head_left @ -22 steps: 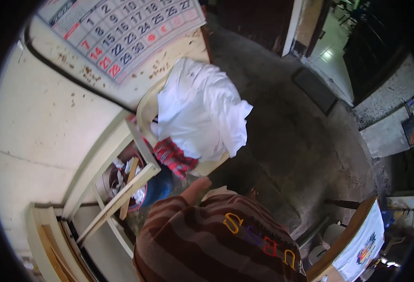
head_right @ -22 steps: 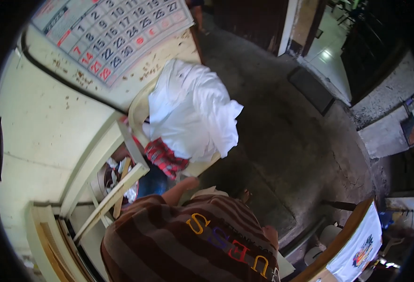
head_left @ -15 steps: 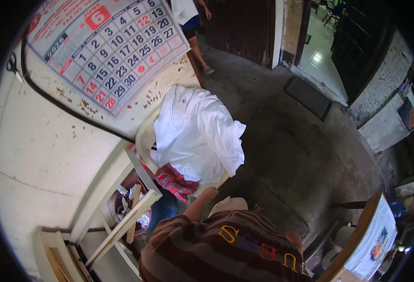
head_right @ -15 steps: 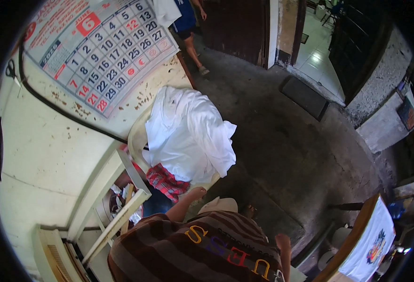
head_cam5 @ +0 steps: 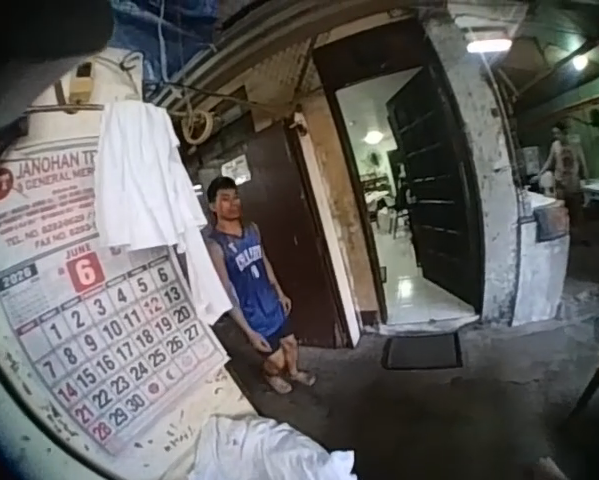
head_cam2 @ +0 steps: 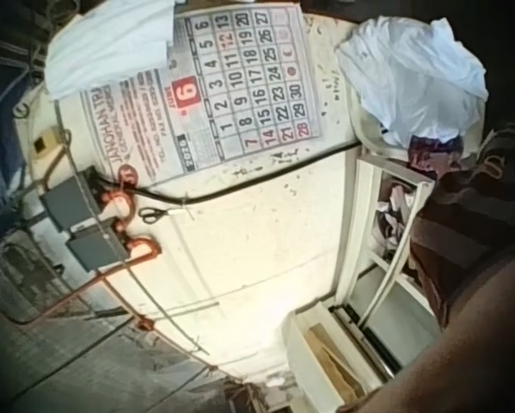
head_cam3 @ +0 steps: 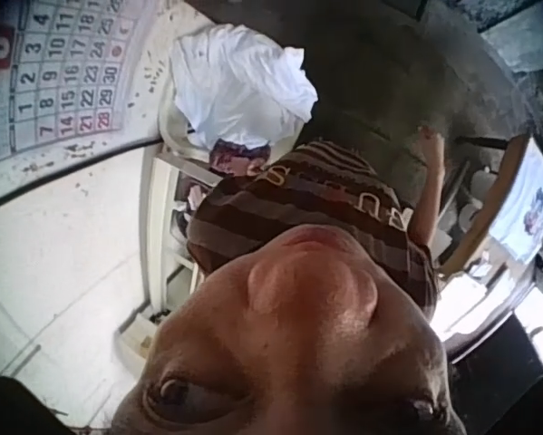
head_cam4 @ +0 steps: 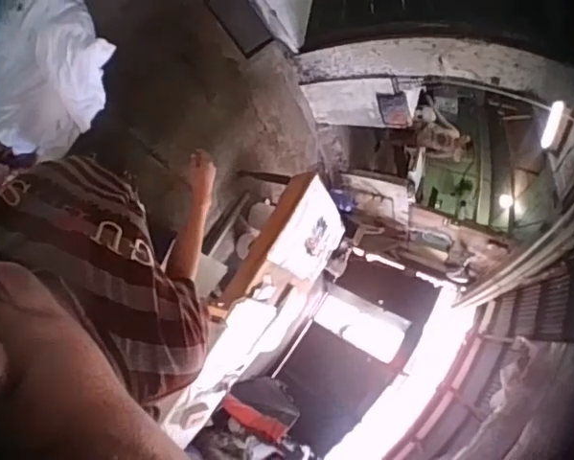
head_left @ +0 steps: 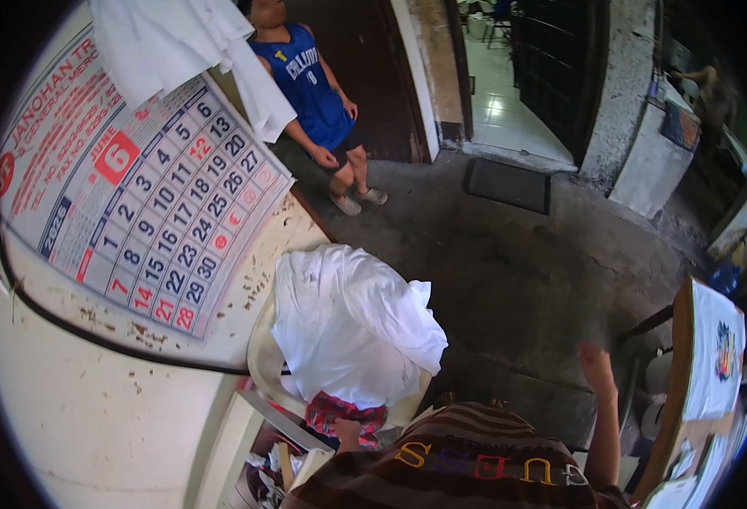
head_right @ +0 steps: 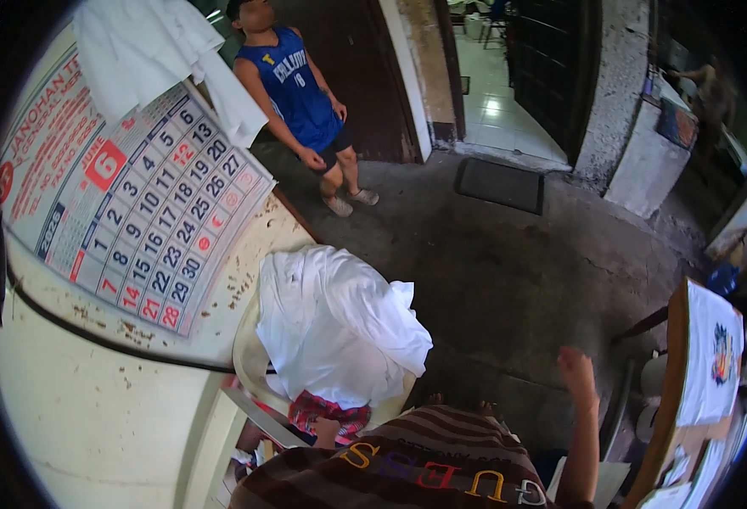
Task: Prepare and align t-shirt pieces for a heat press printing machine.
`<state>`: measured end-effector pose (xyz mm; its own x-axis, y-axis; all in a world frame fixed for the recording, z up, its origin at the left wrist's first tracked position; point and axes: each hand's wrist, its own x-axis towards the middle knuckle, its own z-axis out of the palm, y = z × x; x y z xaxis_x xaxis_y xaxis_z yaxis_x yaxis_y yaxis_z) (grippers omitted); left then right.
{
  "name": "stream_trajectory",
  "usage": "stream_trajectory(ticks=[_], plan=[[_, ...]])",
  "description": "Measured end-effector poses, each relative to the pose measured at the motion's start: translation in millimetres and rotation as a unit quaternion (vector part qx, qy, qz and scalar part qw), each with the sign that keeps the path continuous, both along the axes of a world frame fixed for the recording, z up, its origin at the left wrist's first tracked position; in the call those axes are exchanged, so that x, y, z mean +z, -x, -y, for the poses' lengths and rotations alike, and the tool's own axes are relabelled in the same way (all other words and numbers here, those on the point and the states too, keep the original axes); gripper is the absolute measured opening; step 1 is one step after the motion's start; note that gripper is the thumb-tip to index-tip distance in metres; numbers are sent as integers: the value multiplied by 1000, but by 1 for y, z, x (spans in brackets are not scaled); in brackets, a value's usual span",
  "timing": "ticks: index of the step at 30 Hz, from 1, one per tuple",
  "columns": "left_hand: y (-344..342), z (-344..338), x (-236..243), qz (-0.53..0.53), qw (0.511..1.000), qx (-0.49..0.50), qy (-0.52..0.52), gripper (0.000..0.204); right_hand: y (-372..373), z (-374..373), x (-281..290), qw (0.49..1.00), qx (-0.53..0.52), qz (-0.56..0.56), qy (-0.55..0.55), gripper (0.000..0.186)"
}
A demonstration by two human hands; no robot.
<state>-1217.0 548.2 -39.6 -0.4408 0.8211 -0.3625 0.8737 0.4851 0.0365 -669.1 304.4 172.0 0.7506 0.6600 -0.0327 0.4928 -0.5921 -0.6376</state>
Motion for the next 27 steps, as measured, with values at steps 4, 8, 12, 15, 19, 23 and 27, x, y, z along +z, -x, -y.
stream_trajectory(ticks=[4,8,12,15,19,23,27], plan=[[-9,-21,-15,-9,993,-108,36,42,26,-28,21,998,19,43,39,23],[-43,-30,-19,41,901,-383,201,35,87,-37,-19,997,47,-52,32,23],[-100,-45,-78,348,648,-677,26,26,186,-87,-37,955,238,-162,72,25],[-183,-29,3,553,698,-359,281,30,216,-60,-71,955,230,-149,112,28],[-180,-32,1,498,683,-396,358,30,235,-18,-70,959,190,-131,164,30],[-90,-73,-75,69,538,-830,132,26,241,11,-64,964,159,-81,199,26],[-96,-29,-72,126,517,-826,182,26,252,50,-59,976,116,-51,179,23]])
